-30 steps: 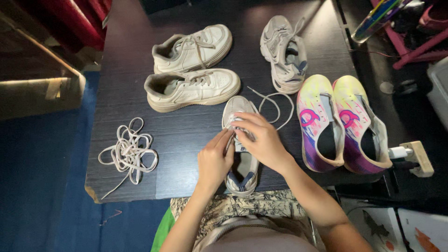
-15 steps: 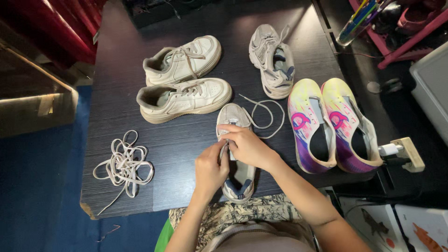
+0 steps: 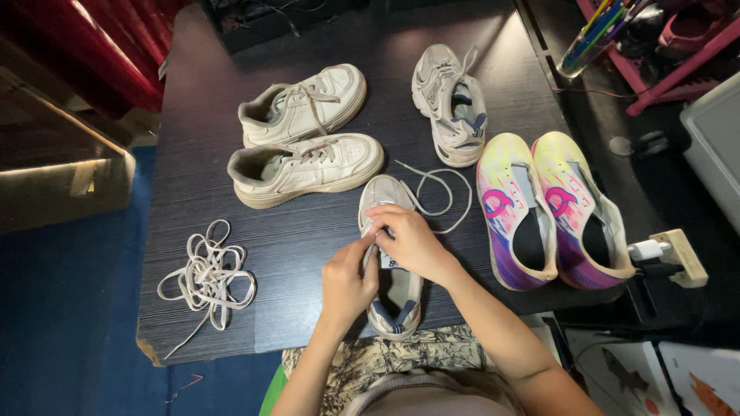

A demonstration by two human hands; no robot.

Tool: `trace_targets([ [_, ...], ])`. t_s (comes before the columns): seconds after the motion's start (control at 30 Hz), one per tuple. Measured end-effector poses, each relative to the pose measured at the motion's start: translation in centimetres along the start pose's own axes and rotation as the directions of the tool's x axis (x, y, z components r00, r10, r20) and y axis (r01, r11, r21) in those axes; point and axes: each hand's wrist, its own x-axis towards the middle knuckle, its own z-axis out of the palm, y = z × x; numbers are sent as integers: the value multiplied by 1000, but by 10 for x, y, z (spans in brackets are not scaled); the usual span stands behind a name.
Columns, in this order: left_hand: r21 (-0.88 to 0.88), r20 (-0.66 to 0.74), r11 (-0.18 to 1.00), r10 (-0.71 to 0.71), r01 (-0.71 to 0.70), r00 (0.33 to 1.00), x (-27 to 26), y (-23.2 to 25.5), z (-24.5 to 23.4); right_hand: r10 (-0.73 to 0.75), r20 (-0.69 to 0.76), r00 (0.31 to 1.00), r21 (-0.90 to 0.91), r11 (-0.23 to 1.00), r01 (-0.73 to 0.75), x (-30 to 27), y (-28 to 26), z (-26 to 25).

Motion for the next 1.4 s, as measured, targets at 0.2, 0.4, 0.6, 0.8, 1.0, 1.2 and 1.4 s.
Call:
trace_targets([
  [0.2,-21,-24,999,27,-28,999,4,4,-2,134,91,987,195,969,-150,4,11,-2],
  [0.4,-54,-22,999,-8,7,1000,5,3,-6,172,242,955,239,943,-231,18,21,-8],
  [0.6,-60,-25,997,-45,43,999,6,3,-4,62,234,970,215,970,-114,17,19,-19],
  [0.8,-21,-20,999,-36,36,999,5,-2,1,11,152,988,43,999,-18,10,29,-10],
  [1.0,-23,-24,1000,-16,16,1000,3,-4,1,126,-19,992,454,885,-104,6,35,10],
  [1.2,-48,-14,998,-31,30,999,3,-3,0,-92,115,989,-42,994,97,10,25,-10],
  [1.4,-62,-10,994,-91,90,996,5,0,-1,-39,17,999,-95,995,41,12,11,-7],
])
